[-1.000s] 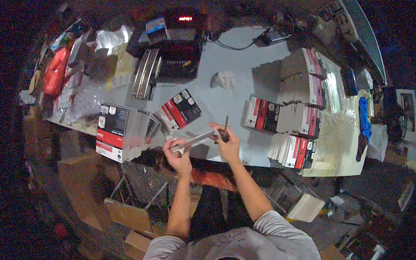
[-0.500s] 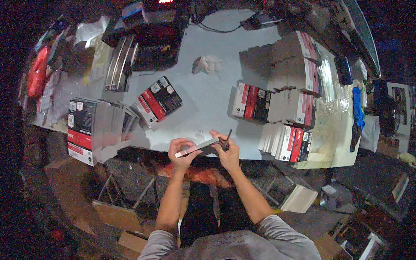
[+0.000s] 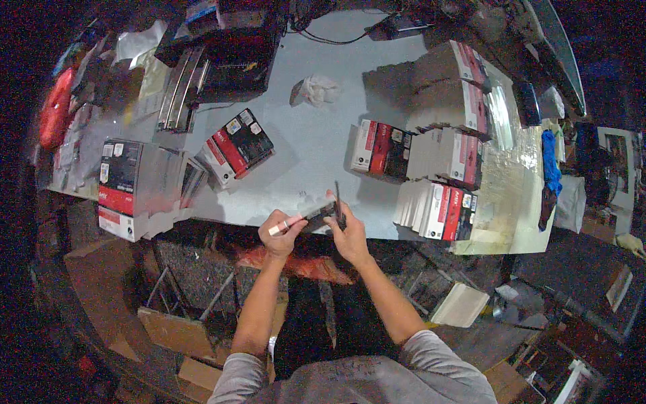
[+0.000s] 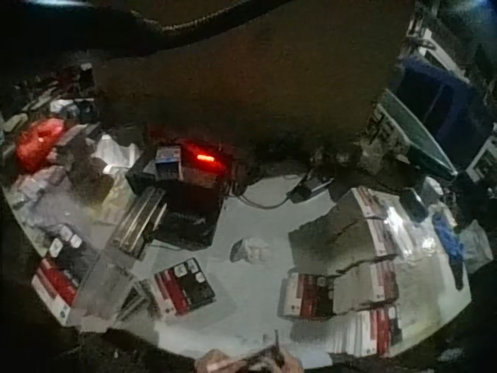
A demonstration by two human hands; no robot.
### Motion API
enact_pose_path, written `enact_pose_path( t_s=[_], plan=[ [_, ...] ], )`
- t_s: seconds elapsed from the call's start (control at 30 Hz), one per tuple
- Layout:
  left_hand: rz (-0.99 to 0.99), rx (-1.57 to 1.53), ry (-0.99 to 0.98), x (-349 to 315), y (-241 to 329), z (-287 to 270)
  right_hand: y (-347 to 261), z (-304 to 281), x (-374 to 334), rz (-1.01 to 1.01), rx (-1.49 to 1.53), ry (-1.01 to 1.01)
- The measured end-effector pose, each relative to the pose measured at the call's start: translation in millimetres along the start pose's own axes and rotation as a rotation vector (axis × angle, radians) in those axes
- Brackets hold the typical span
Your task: The person repeatedly picks up small rectangular boxes from a table, uses a knife to cut the top flaps, and places the opened boxes back on the table. The action is performed one at a time in a repetitive sequence.
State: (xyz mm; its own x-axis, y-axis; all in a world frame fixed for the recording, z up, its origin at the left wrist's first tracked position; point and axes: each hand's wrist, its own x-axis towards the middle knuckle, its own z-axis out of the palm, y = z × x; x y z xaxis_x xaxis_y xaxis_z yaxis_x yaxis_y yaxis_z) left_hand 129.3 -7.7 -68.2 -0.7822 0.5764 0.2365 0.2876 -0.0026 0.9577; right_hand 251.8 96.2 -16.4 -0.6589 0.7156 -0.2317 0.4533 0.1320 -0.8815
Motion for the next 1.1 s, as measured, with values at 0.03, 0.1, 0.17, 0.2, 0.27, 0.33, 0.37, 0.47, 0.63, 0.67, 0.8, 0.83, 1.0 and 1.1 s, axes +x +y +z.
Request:
enact_pose_path(
  t_s=[0.03, 0.1, 0.17, 0.2, 0.27, 0.33, 0.37, 0.47, 0.63, 0.67, 0.8, 0.83, 1.0, 1.1],
  plan=[
    [-0.234, -0.045, 0.086, -5, 6, 1, -6, -6, -6, 0.08, -0.005, 0.095],
    [-0.748, -0.204, 0.322, -16, 19, 7, -19, -18, -21, 0.138, 0.053, 0.307],
    [-0.777, -0.221, 0.413, -25, 24, 13, -31, -39, -42, 0.442, 0.032, 0.294],
    [-0.834, -0.245, 0.451, -28, 23, 16, -35, -39, -50, 0.348, -0.223, 0.205],
    [-1.041, -0.191, 0.442, -35, 18, 20, -44, -39, -69, 0.246, -0.469, 0.018],
    [-1.093, 0.009, 0.404, -40, 9, 22, -52, -33, -81, 0.178, -0.435, -0.149],
    [-1.139, 0.129, 0.381, -42, 5, 23, -55, -28, -84, 0.053, -0.538, -0.146],
    [-1.047, -0.014, 0.454, -46, -4, 24, -64, -19, -80, 0.059, -0.732, -0.216],
    [-0.997, -0.096, 0.486, -51, -10, 27, -77, -8, -65, 0.021, -0.862, -0.244],
    [-1.082, 0.008, 0.468, -51, -12, 27, -79, -7, -65, 0.003, -0.882, -0.255],
    [-1.055, 0.022, 0.514, -50, -18, 30, -80, -8, -72, 0.025, -0.917, -0.279],
    [-1.035, 0.025, 0.533, -51, -19, 31, -77, -5, -72, 0.028, -0.917, -0.274],
    [-1.133, -0.012, 0.389, -66, -12, 37, -54, 32, -49, 0.148, -1.017, -0.342],
    [-0.909, 0.038, 0.425, -74, -6, 36, -49, 40, -42, 0.215, -1.006, -0.41]
  ],
)
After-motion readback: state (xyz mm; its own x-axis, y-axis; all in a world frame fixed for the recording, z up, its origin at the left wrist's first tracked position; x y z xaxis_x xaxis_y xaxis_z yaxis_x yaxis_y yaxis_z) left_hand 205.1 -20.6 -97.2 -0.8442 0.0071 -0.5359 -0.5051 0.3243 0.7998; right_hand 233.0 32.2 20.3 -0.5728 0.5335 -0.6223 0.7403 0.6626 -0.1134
